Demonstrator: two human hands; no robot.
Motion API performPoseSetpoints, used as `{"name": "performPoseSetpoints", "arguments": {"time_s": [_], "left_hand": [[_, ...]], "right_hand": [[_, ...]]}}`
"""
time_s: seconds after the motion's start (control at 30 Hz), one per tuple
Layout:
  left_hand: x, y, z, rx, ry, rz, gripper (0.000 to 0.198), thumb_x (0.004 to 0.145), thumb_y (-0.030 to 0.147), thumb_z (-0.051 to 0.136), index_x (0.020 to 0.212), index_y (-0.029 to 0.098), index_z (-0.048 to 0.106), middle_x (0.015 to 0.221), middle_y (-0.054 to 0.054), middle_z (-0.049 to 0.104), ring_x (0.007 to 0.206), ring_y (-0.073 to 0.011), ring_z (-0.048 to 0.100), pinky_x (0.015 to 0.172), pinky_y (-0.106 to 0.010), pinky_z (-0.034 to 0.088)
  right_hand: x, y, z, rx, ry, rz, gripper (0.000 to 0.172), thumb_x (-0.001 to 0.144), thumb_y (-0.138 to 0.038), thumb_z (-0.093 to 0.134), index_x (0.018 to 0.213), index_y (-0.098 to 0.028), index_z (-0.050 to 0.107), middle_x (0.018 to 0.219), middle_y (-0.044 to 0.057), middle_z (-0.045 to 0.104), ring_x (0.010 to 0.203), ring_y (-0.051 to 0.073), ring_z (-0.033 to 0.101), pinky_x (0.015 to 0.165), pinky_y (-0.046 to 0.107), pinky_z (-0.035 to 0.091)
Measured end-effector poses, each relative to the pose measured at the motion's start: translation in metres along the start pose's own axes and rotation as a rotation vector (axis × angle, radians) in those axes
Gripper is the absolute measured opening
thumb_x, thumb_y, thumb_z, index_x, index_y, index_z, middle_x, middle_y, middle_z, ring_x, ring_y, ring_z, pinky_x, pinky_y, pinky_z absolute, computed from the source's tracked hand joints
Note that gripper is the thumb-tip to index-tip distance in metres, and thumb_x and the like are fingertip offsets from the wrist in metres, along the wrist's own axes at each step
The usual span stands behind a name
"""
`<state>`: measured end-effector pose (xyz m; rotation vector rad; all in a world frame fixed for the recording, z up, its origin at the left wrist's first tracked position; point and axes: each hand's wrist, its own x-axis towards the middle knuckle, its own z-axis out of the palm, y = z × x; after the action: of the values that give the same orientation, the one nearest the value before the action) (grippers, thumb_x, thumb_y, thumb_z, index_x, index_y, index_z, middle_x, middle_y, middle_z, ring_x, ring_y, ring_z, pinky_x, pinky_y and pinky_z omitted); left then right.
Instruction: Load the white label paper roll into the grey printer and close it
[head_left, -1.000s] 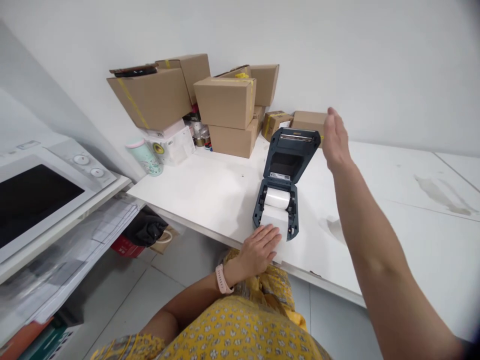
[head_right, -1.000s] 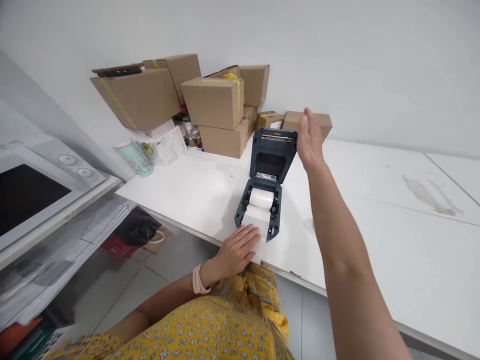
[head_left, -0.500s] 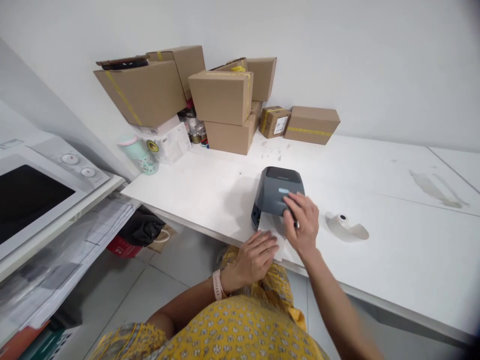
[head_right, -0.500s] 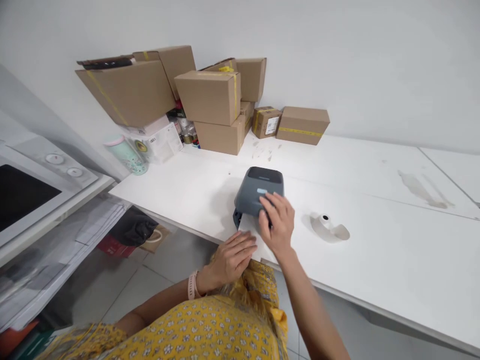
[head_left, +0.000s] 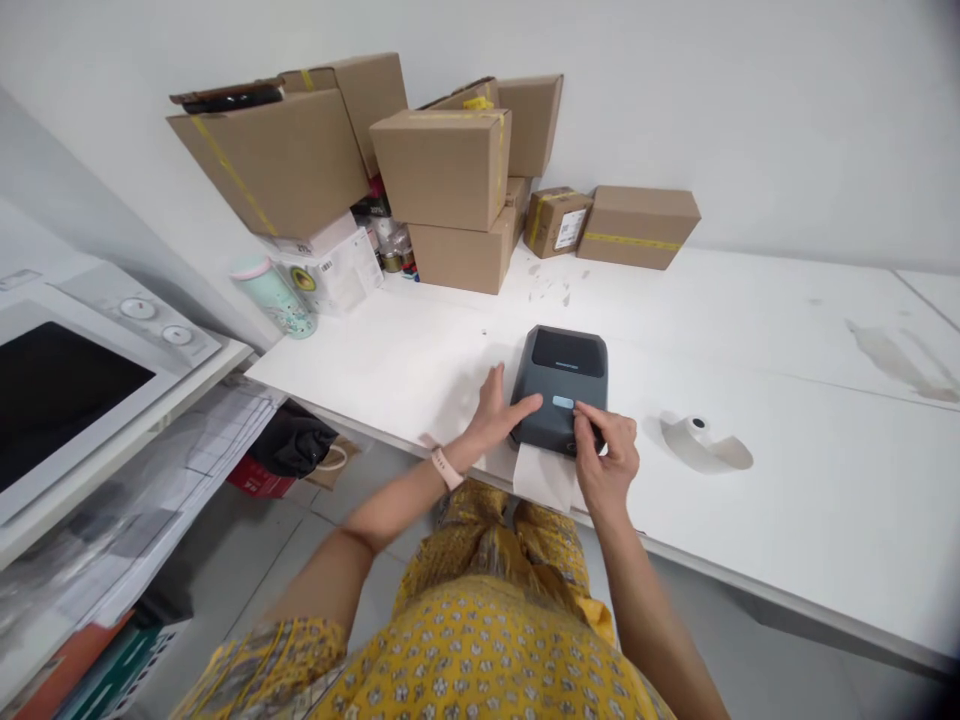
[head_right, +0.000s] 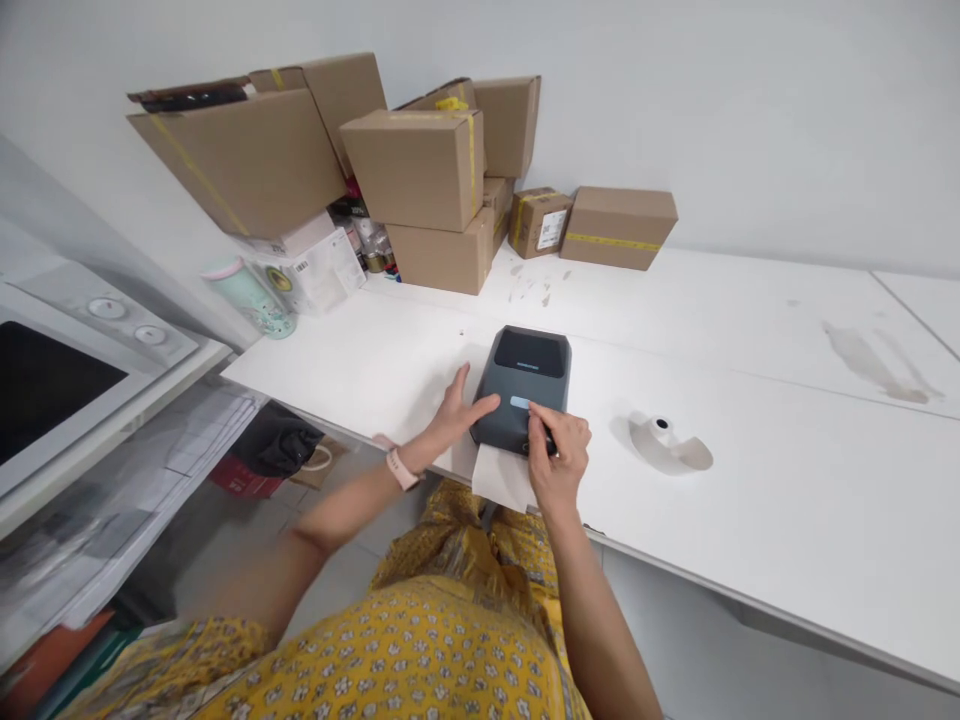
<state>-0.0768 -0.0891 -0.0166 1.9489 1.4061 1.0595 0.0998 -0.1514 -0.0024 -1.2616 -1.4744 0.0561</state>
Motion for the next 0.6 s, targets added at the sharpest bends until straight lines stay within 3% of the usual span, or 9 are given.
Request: {"name": "performPoseSetpoints", "arguments": {"time_s": [0.07, 0.2, 0.37, 0.47, 0.6], "left_hand": [[0.03, 0.004, 0.002, 0.061, -0.039, 0.01, 0.093, 0.085, 0.052, 0.062, 0.156, 0.019, 0.012, 0.164, -0.02, 0.016, 0.153, -0.0355, 0.011, 0.12, -0.058, 0.023], [0.061, 0.031, 0.011, 0.258, -0.105, 0.183, 0.072, 0.093, 0.037, 0.042, 0.156, 0.014, 0.016, 0.166, -0.019, 0.012, 0.155, -0.0316, 0.0, 0.122, -0.06, 0.011], [0.055, 0.051, 0.011, 0.353, -0.099, 0.421, 0.06, 0.095, 0.025, 0.029, 0.153, 0.01, 0.024, 0.163, -0.016, 0.023, 0.155, -0.0256, 0.006, 0.124, -0.054, 0.004], [0.05, 0.052, 0.005, 0.338, -0.084, 0.493, 0.056, 0.097, 0.025, 0.025, 0.151, 0.011, 0.031, 0.16, -0.014, 0.032, 0.153, -0.0232, 0.014, 0.126, -0.051, 0.006], [0.052, 0.054, 0.002, 0.3, -0.136, 0.558, 0.054, 0.096, 0.027, 0.031, 0.148, 0.017, 0.038, 0.158, -0.009, 0.037, 0.151, -0.0241, 0.023, 0.127, -0.049, 0.009]], "right_hand": [[0.016, 0.0, -0.005, -0.035, -0.111, 0.018, 0.023, 0.096, -0.031, 0.051, 0.104, -0.025, 0.072, 0.083, 0.004, 0.071, 0.081, 0.022, 0.06, 0.081, 0.04, 0.044], [0.054, 0.003, 0.005, -0.188, -0.3, 0.026, 0.033, 0.095, -0.021, 0.041, 0.106, -0.024, 0.072, 0.073, 0.002, 0.068, 0.074, 0.021, 0.058, 0.08, 0.039, 0.04], [0.073, -0.003, 0.026, -0.427, -0.407, -0.161, 0.03, 0.096, -0.022, 0.038, 0.105, -0.017, 0.066, 0.098, 0.012, 0.069, 0.092, 0.029, 0.056, 0.082, 0.044, 0.038], [0.07, -0.002, 0.029, -0.426, -0.392, -0.274, 0.033, 0.096, -0.023, 0.036, 0.119, -0.014, 0.059, 0.117, 0.017, 0.063, 0.109, 0.032, 0.051, 0.092, 0.049, 0.037], [0.067, 0.007, 0.028, -0.358, -0.429, -0.311, 0.04, 0.093, -0.023, 0.037, 0.129, -0.014, 0.052, 0.129, 0.019, 0.056, 0.118, 0.034, 0.046, 0.096, 0.053, 0.036]]}}
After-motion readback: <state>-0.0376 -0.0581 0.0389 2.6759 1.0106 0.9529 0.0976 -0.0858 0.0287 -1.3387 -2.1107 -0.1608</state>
